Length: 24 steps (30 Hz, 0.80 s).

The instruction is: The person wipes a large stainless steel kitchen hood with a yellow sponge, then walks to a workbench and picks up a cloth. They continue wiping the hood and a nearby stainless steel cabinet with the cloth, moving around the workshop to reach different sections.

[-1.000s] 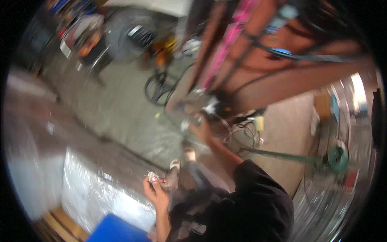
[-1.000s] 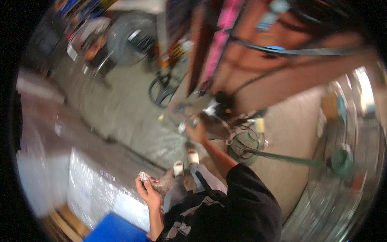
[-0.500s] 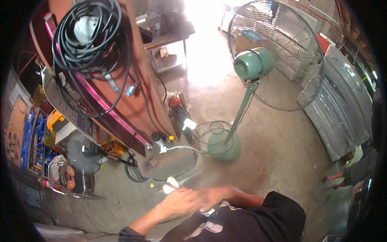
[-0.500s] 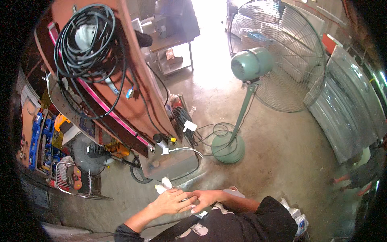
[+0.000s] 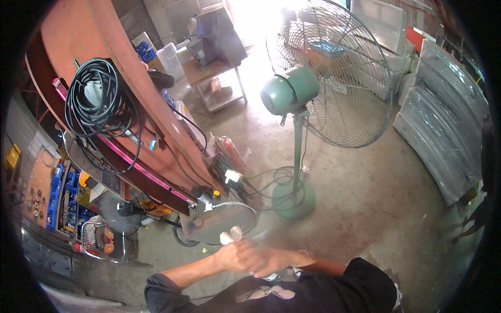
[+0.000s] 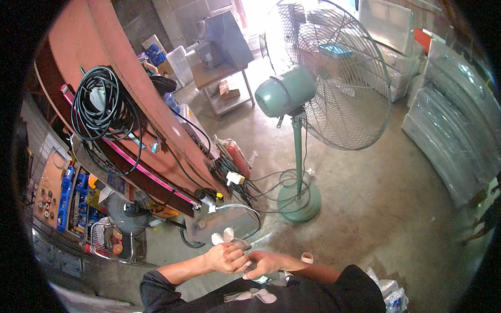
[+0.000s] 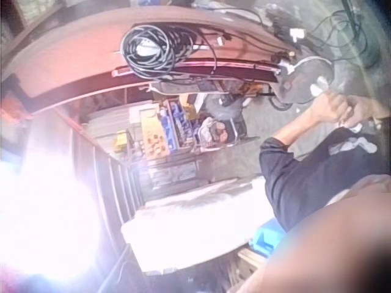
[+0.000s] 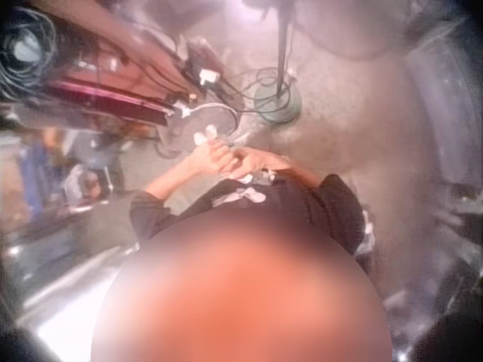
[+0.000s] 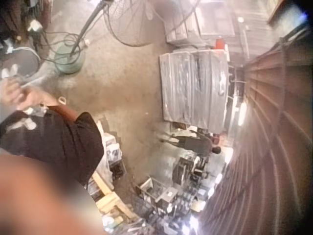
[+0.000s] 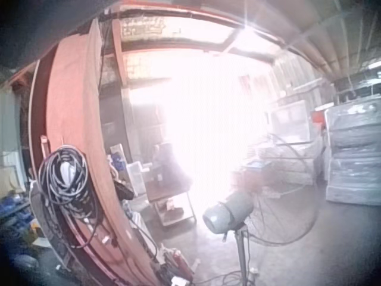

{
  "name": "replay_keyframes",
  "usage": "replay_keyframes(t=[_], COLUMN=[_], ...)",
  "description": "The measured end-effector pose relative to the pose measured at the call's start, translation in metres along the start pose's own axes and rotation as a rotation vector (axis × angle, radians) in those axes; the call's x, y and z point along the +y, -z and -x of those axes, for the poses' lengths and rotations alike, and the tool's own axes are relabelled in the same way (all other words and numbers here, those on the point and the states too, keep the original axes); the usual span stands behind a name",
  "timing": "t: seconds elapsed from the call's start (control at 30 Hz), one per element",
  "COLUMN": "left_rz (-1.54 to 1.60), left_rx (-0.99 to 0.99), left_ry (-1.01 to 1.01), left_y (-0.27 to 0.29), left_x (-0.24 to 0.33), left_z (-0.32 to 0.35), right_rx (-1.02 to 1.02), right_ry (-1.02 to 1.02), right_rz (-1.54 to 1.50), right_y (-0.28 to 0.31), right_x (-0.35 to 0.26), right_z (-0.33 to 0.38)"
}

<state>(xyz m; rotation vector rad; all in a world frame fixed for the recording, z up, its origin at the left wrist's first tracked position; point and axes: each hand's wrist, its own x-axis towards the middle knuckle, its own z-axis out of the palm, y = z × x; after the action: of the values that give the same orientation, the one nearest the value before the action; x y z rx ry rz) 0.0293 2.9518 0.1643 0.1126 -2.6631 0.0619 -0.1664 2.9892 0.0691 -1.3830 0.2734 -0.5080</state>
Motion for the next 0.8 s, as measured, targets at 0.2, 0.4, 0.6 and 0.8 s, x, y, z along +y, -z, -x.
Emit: replay_keyframes(t=[0.2, 0.4, 0.6, 0.8], left_rz=[-0.086, -0.088, -0.096, -0.144], left_rx=[-0.108, -0.111, -0.034, 0.388], left_ry=[0.19, 0.343, 0.738, 1.189], left_y=[0.0, 0.004, 0.011, 0.032], left_x=[0.018, 0.036, 0.06, 0.067], left_z=[-0.005, 0.023, 0.036, 0.058], right_rx=[0.154, 0.336, 0.483, 0.458], right_ry=[-0.036, -0.094, -0.134, -0.169], right_rz=[0.378, 0.475, 0.644, 0.592], right_y=[-0.002, -0.033, -0.053, -0.047], right_x=[-0.02, -0.031, -0.025, -0.006], right_z=[0.013, -0.004, -0.023, -0.035])
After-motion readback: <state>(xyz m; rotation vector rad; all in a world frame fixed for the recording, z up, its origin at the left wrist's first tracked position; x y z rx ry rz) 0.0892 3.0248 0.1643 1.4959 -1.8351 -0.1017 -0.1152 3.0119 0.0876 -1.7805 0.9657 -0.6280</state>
